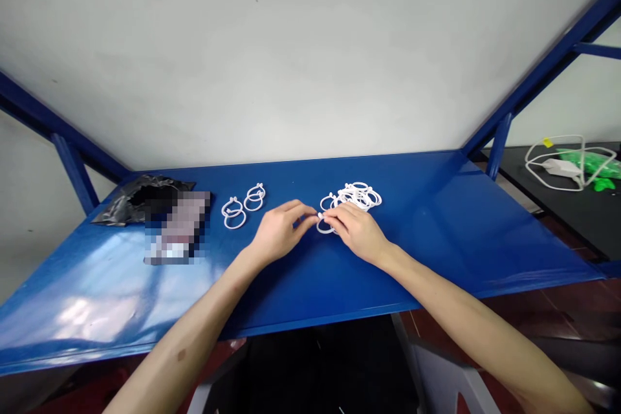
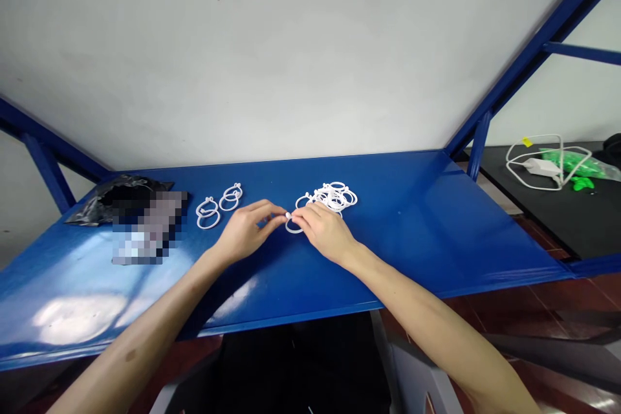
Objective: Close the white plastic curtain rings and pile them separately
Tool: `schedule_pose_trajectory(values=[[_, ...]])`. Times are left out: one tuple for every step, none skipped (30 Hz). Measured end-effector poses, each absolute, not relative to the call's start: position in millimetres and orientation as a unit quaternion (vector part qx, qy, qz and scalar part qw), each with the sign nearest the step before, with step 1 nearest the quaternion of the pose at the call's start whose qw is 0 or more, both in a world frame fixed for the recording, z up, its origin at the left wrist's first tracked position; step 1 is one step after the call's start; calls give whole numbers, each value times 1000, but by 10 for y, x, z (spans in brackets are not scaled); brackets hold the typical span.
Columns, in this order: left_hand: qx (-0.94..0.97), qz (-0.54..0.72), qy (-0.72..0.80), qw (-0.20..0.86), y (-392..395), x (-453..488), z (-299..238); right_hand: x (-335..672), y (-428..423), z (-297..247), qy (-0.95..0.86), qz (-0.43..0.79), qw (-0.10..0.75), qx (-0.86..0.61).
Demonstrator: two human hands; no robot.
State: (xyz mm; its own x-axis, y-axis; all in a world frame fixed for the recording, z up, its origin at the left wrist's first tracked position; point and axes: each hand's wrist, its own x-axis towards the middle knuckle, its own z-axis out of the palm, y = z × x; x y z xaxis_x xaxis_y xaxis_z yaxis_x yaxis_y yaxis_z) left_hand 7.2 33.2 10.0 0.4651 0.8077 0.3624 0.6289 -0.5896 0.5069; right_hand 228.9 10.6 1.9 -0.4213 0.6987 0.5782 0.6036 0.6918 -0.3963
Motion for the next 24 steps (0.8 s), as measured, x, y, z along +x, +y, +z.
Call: schedule_pose_trajectory(values=[[834,291,458,99,392,1,107,2324,134,33,-832,62,383,-396],[818,287,496,41,451,-78,104,2373,166,49,-822,59,394,-407],[802,274,531,-13,507,-164,91,2436,202,65,-810,54,403,-422],[779,250,572,-55,556,-250,72,2512,240,81,-798,48,408,-442],[755,223,611,-84,596,-331,48,2598,281,98,-784,43,409,-466],[740,190,638,-97,628,-404,23,2688,321,114,-769,36,408,-491],[733,164,651,-105,652,-464,0,2779,360,130,-758,31,399,-515],[730,146,659,-108,669,-510,-19,2864,395,145,-752,34,379,-539],[730,135,661,-109,680,-541,-34,2940,424,157,-747,38,352,-562],[731,131,660,-108,687,-559,-44,3003,447,167,-745,41,323,-582],[733,131,659,-108,691,-567,-49,3052,463,173,-748,46,293,-593],[733,133,658,-107,693,-568,-50,3086,473,175,-752,55,265,-601],[734,135,658,-106,694,-564,-49,3106,478,175,-756,66,242,-604],[734,137,657,-104,693,-558,-46,3114,479,173,-760,76,227,-604],[735,140,655,-101,691,-552,-41,3115,478,171,-763,85,218,-603],[736,144,654,-98,687,-546,-34,3111,475,169,-763,89,216,-602],[736,149,653,-95,682,-540,-26,3105,472,168,-763,89,218,-602],[736,153,653,-93,675,-533,-16,3099,468,168,-761,88,221,-603],[735,157,652,-93,666,-526,-4,3094,465,169,-760,89,223,-604],[734,162,653,-95,656,-518,9,3092,462,171,-757,92,224,-607],[732,166,653,-97,645,-508,24,3091,459,173,-755,94,224,-608],[731,171,653,-98,634,-498,39,3092,455,175,-755,94,225,-609],[729,177,653,-98,623,-487,55,3093,452,176,-755,90,228,-608],[728,185,654,-97,613,-476,72,3093,448,176,-756,82,231,-607]])
